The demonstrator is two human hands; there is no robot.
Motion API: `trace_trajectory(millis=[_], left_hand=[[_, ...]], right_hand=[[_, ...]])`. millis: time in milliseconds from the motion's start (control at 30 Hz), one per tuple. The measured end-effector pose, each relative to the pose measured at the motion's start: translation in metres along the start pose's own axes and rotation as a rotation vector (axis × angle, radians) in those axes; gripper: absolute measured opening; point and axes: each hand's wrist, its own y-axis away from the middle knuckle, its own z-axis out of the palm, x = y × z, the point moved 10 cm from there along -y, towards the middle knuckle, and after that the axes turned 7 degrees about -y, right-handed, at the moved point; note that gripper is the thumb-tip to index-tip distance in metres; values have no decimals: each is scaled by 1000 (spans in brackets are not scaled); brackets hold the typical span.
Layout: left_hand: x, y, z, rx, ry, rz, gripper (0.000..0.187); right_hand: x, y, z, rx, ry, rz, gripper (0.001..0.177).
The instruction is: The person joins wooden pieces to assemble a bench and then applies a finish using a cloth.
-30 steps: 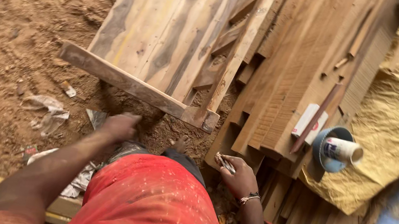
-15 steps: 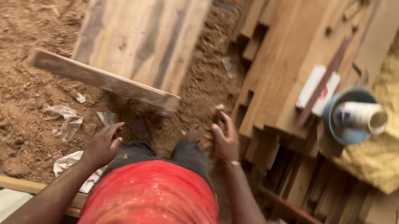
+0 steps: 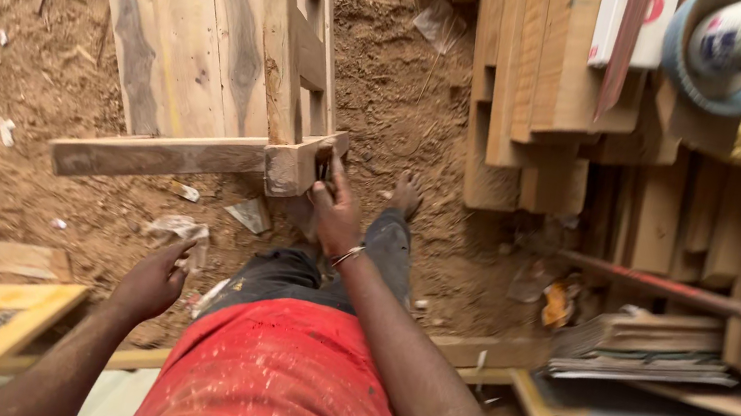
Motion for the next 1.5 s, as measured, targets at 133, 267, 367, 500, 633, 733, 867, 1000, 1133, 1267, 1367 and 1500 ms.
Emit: trace_trajectory(millis=[133, 267, 367, 500, 633, 733, 867, 1000, 1133, 1267, 1367, 1500], left_hand=[[-51, -10, -15, 40, 25, -5, 55], [-87, -16, -13, -39, 91, -127, 58], [-102, -27, -1, -129, 51, -166, 56], [-100, -46, 21, -170, -13, -95, 54], [-78, -63, 31, -214, 0, -29, 53], [-50, -74, 32, -167, -10, 40, 52], [-17, -77, 41, -129, 62, 54, 48], [12, -70, 49, -56, 137, 102, 51], [7, -51, 77, -18, 224, 25, 50], [7, -22, 106, -46, 281, -102, 51], [7, 6, 124, -102, 305, -243, 54], [20, 26, 123, 93, 464, -119, 52]], right_hand=[[-34, 30, 38, 82, 677, -417, 66], [-31, 50, 50, 145, 320, -107, 73], [-48, 59, 64, 113, 185, -109, 75], [-63, 70, 69, 72, 208, -46, 71], [-63, 81, 69, 21, 126, 68, 68], [-71, 89, 66, -35, 167, 99, 59], [-75, 99, 66, -263, 360, 263, 51], [-99, 85, 30, -341, 533, 263, 57], [-96, 19, -42, -177, 137, 529, 56], [-62, -43, -44, -209, 30, 713, 38], [-34, -56, -36, -205, 64, 832, 36], [-24, -62, -18, -321, 68, 844, 45]])
